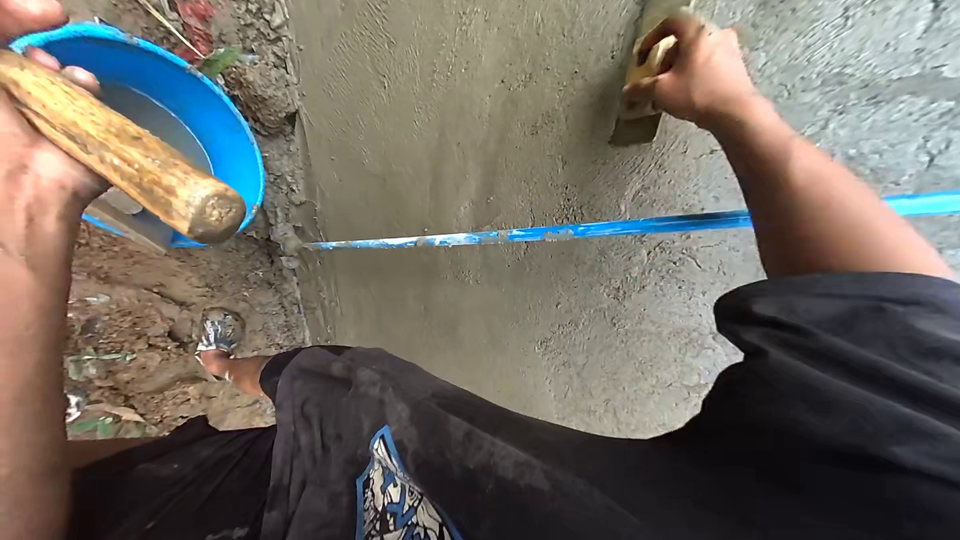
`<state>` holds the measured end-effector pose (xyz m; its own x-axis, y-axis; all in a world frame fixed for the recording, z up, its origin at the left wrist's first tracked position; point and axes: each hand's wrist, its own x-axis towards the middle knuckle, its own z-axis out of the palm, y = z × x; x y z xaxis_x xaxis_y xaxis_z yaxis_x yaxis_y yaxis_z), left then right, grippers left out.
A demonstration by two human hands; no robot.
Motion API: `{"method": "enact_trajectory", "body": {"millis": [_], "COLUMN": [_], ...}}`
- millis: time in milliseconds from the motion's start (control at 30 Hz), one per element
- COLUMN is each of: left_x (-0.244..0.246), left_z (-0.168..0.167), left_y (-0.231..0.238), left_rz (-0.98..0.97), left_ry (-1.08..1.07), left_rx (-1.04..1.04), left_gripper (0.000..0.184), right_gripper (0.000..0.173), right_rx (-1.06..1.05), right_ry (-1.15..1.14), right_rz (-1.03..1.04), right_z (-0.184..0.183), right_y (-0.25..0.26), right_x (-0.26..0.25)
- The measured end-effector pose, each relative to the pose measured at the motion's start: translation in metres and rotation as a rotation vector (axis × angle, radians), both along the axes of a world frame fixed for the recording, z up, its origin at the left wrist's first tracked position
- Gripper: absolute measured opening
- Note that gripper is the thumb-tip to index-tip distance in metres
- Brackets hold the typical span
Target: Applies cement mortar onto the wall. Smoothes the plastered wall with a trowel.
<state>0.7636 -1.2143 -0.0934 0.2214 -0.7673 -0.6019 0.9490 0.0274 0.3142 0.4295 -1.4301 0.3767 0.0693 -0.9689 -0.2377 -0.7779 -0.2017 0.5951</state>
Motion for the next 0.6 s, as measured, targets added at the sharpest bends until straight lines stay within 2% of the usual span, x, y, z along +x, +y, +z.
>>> {"method": "enact_trajectory", "body": {"millis": [33, 100, 200, 267, 333, 433, 500, 600], "left_x": [0.000, -0.005, -0.004, -0.003, -0.009, -0.020, -0.022, -0.023], "left_z": [-0.001, -0.005, -0.008, -0.019, -0.038, -0.079, -0.060, -0.051], "left_y": [0.002, 0.009, 0.015, 0.021, 0.025, 0.031, 0.029, 0.027], "left_rz": [0.003, 0.006, 0.110, 0.109, 0.126, 0.079, 0.125, 0.132], "left_ry": [0.009, 0.025, 0.043, 0.013, 0.034, 0.108, 0.127, 0.170], "left_rx": [0.002, -0.026, -0.048, -0.082, -0.124, -0.245, -0.097, -0.024], "left_gripper": [0.006, 0.005, 0.013, 0.018, 0.024, 0.027, 0.017, 0.013], "right_gripper": [0.054, 0.050, 0.049, 0.047, 0.043, 0.039, 0.035, 0.030], "right_rx": [0.086, 0.299, 0.644, 0.863, 1.044, 1.236, 1.257, 1.093], "right_ry": [-0.002, 0.009, 0.094, 0.144, 0.236, 0.351, 0.406, 0.450], "right_rz": [0.009, 0.024, 0.090, 0.132, 0.152, 0.186, 0.193, 0.157], "right_z": [-0.011, -0.056, -0.153, -0.215, -0.259, -0.295, -0.307, -0.312], "right_y": [0.000, 0.009, 0.021, 0.031, 0.042, 0.053, 0.052, 0.053], "right_x": [0.002, -0.001, -0.016, -0.029, -0.035, -0.037, -0.043, -0.046]}}
